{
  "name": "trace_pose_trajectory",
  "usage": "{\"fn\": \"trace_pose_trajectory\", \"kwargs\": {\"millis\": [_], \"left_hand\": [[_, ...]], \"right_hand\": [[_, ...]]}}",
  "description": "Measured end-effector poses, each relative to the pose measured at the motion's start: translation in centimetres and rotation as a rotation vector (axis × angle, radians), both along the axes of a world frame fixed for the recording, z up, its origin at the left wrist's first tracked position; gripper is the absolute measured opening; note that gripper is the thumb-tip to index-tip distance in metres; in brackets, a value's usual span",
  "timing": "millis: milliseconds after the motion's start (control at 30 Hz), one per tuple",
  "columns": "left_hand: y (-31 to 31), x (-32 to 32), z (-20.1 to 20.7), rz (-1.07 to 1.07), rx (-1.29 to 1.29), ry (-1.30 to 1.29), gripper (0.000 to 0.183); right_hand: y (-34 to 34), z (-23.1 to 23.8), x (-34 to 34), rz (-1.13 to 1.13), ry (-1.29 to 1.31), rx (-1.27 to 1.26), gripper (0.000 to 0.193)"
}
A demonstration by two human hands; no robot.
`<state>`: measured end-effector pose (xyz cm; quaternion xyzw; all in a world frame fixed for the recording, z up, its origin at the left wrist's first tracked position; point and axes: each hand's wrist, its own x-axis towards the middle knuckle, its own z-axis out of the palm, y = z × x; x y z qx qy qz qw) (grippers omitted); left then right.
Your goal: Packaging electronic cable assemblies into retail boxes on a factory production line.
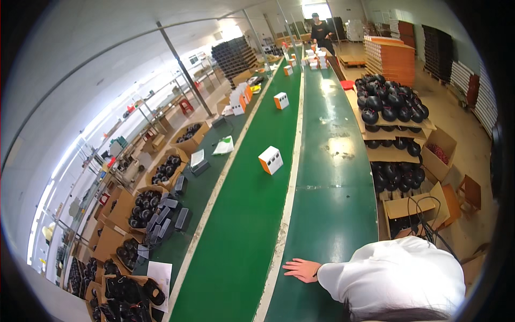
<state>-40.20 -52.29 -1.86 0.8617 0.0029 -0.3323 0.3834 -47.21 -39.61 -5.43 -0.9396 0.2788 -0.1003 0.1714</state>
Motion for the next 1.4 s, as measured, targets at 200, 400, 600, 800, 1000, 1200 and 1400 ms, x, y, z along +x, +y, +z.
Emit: {"fn": "trace_pose_trajectory", "kwargs": {"millis": [200, 400, 600, 800, 1000, 1200, 1400], "left_hand": [[-0.5, -0.2, 0.5, -0.039, -0.057, 0.037, 0.053], [1.8, -1.1, -1.2, -0.076, -0.053, 0.079, 0.052], [5.3, -1.6, -3.2, -0.096, -0.034, 0.12, 0.051], [12.0, -2.2, -6.3, -0.104, 0.044, 0.158, 0.051], [18.9, -0.6, -9.0, 0.05, 0.109, 0.226, 0.05], [34.4, 2.2, -11.7, 0.577, 0.233, 0.283, 0.05], [49.7, 0.1, -11.0, 1.081, 0.3, 0.285, 0.049]], "right_hand": [[-0.9, -0.6, 0.3, 0.013, -0.028, -0.02, 0.044], [-0.9, -0.3, 0.2, 0.003, -0.092, -0.026, 0.044], [-0.6, -1.4, 0.8, -0.005, -0.138, -0.071, 0.043], [-0.3, 0.1, -0.6, -0.032, -0.134, -0.046, 0.041], [-0.8, 1.6, 0.6, -0.005, -0.224, -0.095, 0.037], [-2.2, 2.5, 0.1, 0.01, -0.27, -0.057, 0.036], [-0.9, 2.4, 1.5, 0.026, -0.173, -0.095, 0.037]]}}
